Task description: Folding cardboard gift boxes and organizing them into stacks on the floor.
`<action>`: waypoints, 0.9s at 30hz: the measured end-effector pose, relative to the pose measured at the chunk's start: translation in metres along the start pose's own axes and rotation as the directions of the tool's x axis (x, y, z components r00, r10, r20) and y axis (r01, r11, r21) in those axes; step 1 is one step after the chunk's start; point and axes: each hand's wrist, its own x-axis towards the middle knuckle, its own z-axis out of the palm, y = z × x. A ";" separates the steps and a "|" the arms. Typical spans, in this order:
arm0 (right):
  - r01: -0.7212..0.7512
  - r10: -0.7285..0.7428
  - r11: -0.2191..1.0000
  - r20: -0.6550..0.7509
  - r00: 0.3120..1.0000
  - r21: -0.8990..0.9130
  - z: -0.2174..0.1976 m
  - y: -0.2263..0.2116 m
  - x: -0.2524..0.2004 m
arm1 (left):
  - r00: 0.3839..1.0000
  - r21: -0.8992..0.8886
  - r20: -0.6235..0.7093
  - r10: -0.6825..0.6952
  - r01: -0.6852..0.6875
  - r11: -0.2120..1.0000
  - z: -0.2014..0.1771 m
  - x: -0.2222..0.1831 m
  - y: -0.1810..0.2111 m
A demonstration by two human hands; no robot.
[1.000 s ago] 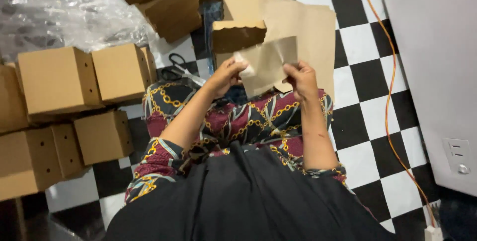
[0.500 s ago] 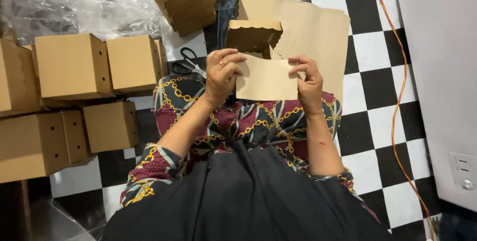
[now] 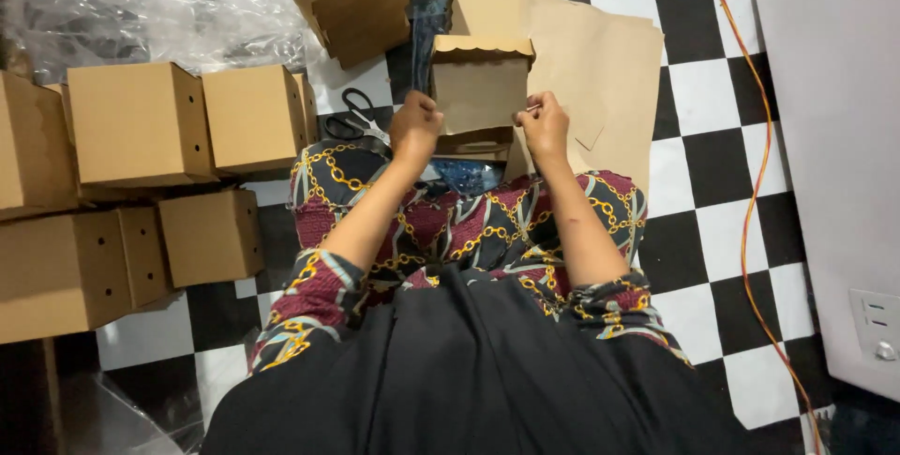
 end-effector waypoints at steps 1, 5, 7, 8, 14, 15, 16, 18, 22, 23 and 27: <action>0.052 -0.052 0.994 0.006 0.999 -0.099 0.008 0.008 0.008 | 0.989 0.157 0.081 -0.122 0.108 0.982 -0.003 0.000 0.015; 0.188 -0.173 0.913 0.073 0.982 -0.362 0.014 -0.014 0.003 | 0.919 0.394 0.073 -0.387 0.330 0.858 0.068 0.057 -0.053; 0.267 -0.214 0.801 0.160 0.964 -0.535 0.029 -0.016 0.004 | 0.978 0.560 0.110 -0.177 0.086 0.824 0.084 0.054 -0.062; 0.346 -0.238 0.650 0.251 0.938 -0.676 0.037 -0.018 0.005 | 0.982 0.690 0.184 0.033 -0.153 0.707 0.091 0.054 -0.067; 0.599 -0.712 0.268 0.263 0.651 -0.754 0.099 0.063 0.027 | 0.858 0.825 0.366 0.361 -0.478 0.300 0.083 0.017 -0.028; 0.599 -0.714 0.268 0.262 0.649 -0.755 0.105 0.057 0.030 | 0.858 0.826 0.364 0.363 -0.477 0.299 0.094 0.026 -0.041; 0.553 -0.471 0.271 0.392 0.790 -0.788 0.111 0.051 0.033 | 0.861 0.788 0.354 0.364 -0.485 0.380 0.106 0.033 -0.054; 0.509 -0.182 0.257 0.476 0.860 -0.821 0.118 0.045 0.040 | 0.865 0.744 0.344 0.366 -0.489 0.457 0.111 0.040 -0.054; 0.558 -0.070 0.242 0.560 0.826 -0.793 0.101 -0.002 0.026 | 0.850 0.848 0.505 0.153 -0.521 0.094 0.088 0.032 -0.015; 0.579 -0.040 0.213 0.585 0.810 -0.787 0.091 -0.027 0.017 | 0.837 0.835 0.540 0.086 -0.546 0.067 0.082 0.032 -0.008; 0.601 -0.047 0.191 0.604 0.795 -0.776 0.120 -0.001 0.034 | 0.786 0.786 0.618 -0.016 -0.618 -0.019 0.086 0.040 -0.015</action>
